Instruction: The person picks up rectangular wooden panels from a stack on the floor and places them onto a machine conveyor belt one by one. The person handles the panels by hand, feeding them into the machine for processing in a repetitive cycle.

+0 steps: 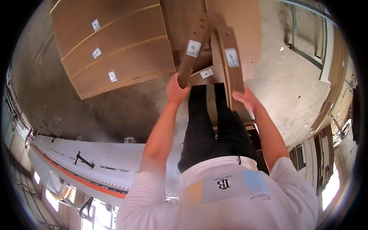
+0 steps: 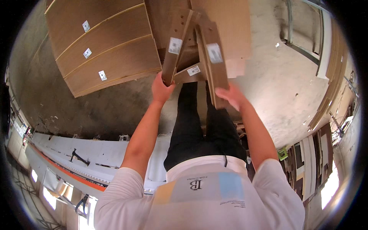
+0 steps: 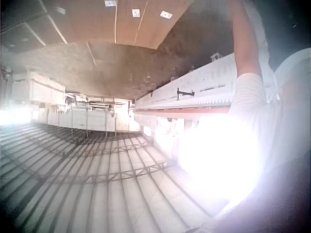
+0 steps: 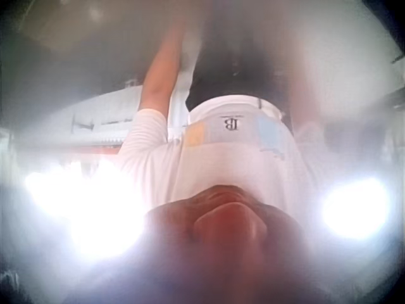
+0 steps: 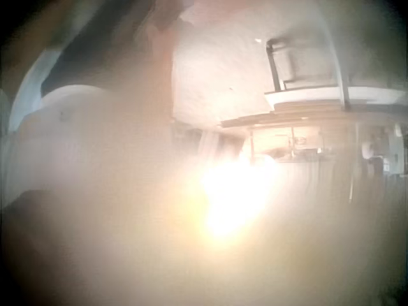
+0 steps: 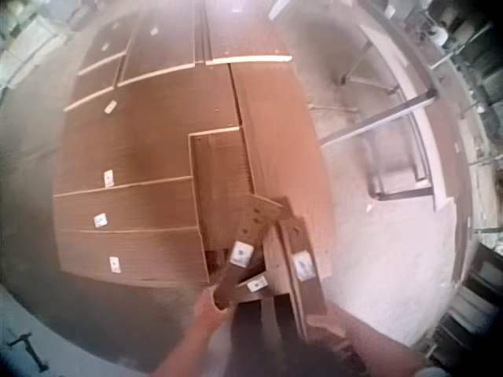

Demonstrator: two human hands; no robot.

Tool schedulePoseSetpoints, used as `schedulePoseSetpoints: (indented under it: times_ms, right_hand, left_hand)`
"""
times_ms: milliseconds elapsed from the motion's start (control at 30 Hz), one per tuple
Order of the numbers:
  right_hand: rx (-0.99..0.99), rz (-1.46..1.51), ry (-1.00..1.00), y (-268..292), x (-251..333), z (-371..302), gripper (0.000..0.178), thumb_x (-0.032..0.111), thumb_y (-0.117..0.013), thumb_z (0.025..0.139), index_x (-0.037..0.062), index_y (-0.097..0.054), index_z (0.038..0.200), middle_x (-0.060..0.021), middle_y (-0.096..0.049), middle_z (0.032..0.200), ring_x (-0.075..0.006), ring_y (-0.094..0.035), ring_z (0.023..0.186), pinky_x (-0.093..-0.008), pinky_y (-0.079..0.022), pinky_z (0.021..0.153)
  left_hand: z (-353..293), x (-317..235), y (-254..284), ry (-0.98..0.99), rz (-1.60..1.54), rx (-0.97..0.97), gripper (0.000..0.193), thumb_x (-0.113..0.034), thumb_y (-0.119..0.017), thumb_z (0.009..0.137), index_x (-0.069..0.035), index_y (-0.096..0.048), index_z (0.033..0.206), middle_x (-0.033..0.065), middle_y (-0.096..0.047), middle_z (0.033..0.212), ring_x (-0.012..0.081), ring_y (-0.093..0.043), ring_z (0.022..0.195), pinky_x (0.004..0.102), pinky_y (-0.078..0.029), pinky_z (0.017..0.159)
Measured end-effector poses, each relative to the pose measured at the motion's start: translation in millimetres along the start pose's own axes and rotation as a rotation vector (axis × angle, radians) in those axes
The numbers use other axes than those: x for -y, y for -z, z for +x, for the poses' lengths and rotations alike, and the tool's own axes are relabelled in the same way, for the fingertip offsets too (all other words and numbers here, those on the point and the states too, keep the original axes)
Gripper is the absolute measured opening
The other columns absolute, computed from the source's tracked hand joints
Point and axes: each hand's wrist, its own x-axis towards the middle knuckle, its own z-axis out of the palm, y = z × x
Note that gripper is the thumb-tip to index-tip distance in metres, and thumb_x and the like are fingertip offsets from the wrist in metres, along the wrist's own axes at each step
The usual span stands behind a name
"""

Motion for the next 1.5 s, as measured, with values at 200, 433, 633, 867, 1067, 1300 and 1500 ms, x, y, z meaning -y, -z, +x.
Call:
schedulePoseSetpoints:
  times_ms: [200, 433, 633, 867, 1067, 1300, 1500]
  right_hand:
    - [-0.260, 0.494, -0.077, 34, -146, -128, 0.058, 0.032, -0.076, 0.090, 0.0014, -0.054, 0.135, -0.0100, -0.066, 0.120, -0.0206, -0.066, 0.105, -0.0387, -0.054, 0.093]
    - [-0.589, 0.914, -0.146, 32, -215, -181, 0.048, 0.041, -0.065, 0.097, 0.0075, -0.058, 0.130, -0.0078, -0.068, 0.114, -0.0222, -0.068, 0.102, -0.0386, -0.056, 0.089]
    - [-0.527, 1.013, -0.080, 34, -237, -190, 0.048, 0.043, -0.066, 0.097, 0.0084, -0.058, 0.129, -0.0065, -0.069, 0.111, -0.0217, -0.068, 0.100, -0.0379, -0.057, 0.088]
    - [-0.382, 0.909, -0.048, 68, -296, -194, 0.053, 0.037, -0.070, 0.093, 0.0047, -0.054, 0.132, -0.0066, -0.067, 0.113, -0.0197, -0.067, 0.101, -0.0379, -0.057, 0.086]
    - [-0.362, 0.827, -0.040, 115, -367, -238, 0.058, 0.035, -0.074, 0.091, 0.0044, -0.052, 0.136, -0.0059, -0.066, 0.115, -0.0176, -0.066, 0.103, -0.0370, -0.055, 0.091]
    - [-0.465, 0.957, 0.106, 181, -464, -290, 0.040, 0.028, -0.076, 0.091, 0.0034, -0.065, 0.120, -0.0019, -0.069, 0.104, -0.0123, -0.061, 0.091, -0.0305, -0.048, 0.082]
    - [-0.566, 1.018, 0.285, 241, -482, -336, 0.036, 0.027, -0.074, 0.090, 0.0025, -0.067, 0.114, -0.0031, -0.068, 0.099, -0.0137, -0.061, 0.088, -0.0323, -0.049, 0.081]
  left_hand:
    - [1, -22, -31, -0.313, 0.181, 0.120, 0.059, -0.018, -0.081, 0.068, -0.013, -0.060, 0.123, 0.0084, -0.061, 0.125, 0.0326, -0.057, 0.118, 0.0449, -0.051, 0.095]
    - [12, -4, -79, -0.386, 0.319, 0.163, 0.077, -0.019, -0.085, 0.068, -0.017, -0.053, 0.139, 0.0076, -0.057, 0.132, 0.0323, -0.054, 0.121, 0.0451, -0.047, 0.103]
    - [10, -2, -95, -0.388, 0.495, 0.168, 0.075, -0.018, -0.085, 0.070, -0.012, -0.051, 0.137, 0.0082, -0.060, 0.125, 0.0308, -0.057, 0.117, 0.0428, -0.050, 0.099]
    - [-66, -12, -140, -0.246, 0.475, 0.172, 0.059, -0.014, -0.081, 0.075, -0.008, -0.054, 0.128, 0.0113, -0.062, 0.121, 0.0338, -0.059, 0.115, 0.0455, -0.053, 0.092]
    - [-165, -5, -165, -0.015, 0.334, 0.129, 0.045, -0.010, -0.073, 0.079, -0.010, -0.060, 0.122, 0.0160, -0.066, 0.117, 0.0386, -0.064, 0.107, 0.0487, -0.053, 0.089]
    - [-247, -103, -163, -0.032, 0.517, 0.198, 0.046, -0.018, -0.075, 0.076, -0.014, -0.063, 0.121, 0.0130, -0.070, 0.110, 0.0360, -0.066, 0.106, 0.0465, -0.053, 0.087]
    - [-278, -275, -209, -0.099, 0.428, 0.194, 0.051, -0.024, -0.078, 0.070, -0.011, -0.066, 0.118, 0.0134, -0.072, 0.109, 0.0351, -0.068, 0.106, 0.0442, -0.053, 0.090]
